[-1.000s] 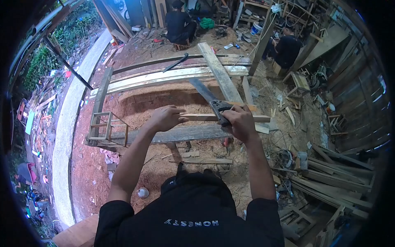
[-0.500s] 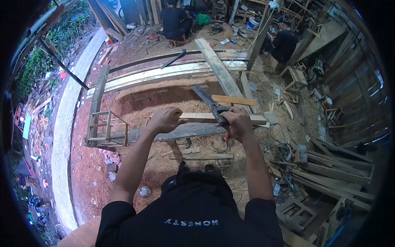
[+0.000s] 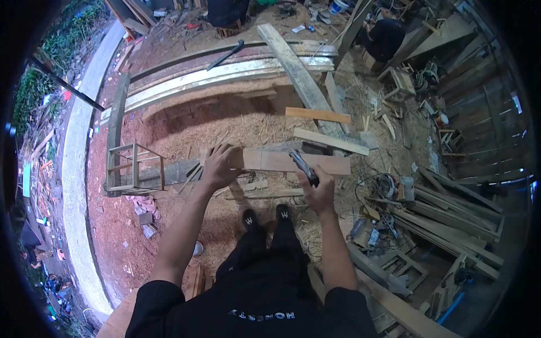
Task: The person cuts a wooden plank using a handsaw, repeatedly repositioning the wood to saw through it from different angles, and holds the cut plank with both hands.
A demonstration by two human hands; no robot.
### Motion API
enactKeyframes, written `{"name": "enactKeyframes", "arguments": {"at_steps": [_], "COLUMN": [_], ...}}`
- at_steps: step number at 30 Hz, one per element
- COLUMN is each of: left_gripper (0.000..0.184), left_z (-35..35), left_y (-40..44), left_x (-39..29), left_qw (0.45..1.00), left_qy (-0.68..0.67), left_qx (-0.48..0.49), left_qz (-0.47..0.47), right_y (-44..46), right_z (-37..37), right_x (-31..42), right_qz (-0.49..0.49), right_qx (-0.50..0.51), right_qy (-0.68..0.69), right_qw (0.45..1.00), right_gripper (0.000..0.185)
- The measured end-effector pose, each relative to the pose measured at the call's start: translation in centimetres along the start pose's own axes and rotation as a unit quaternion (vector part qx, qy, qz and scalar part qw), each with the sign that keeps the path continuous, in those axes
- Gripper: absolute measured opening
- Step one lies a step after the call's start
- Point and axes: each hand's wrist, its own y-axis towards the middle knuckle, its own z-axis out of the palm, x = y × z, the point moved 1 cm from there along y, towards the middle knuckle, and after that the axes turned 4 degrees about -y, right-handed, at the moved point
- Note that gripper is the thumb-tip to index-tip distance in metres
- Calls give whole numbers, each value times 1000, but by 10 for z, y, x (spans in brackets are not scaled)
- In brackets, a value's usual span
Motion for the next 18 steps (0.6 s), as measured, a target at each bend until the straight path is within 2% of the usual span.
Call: {"name": "enactKeyframes", "arguments": {"at_steps": [3,4,6,8,11,14,16,18], "left_gripper": [70,70,72,72,71,69,66,65], "left_z": [43,59,95,132,197,264,299,328], "left_y": [-8,-11,-20,-26,-29,-18,-6,4], "left_x": [29,40,65,89,127,163,183,200], "left_qw": [999,999,999,999,997,994,991,991], "left_qy": [-22,-25,-19,-13,-22,-39,-29,-16], "left_qx": [-25,-19,-6,1,-23,-46,-81,-79], "left_qz": [11,5,-27,-43,-69,-90,-99,-103], "right_y": [-24,-32,-48,-64,-95,-119,-129,-134], "right_z": [37,50,82,109,169,218,249,278], "right_x": [-28,-38,-59,-77,-124,-165,-187,-208], "right_qz": [127,133,148,187,241,250,276,245], "right_qx": [-2,4,-3,28,31,27,25,-14], "right_qy": [120,118,220,219,382,330,328,355], "right_qw": [985,984,964,957,892,910,903,902], "right_gripper": [34,34,34,35,37,38,40,40]}}
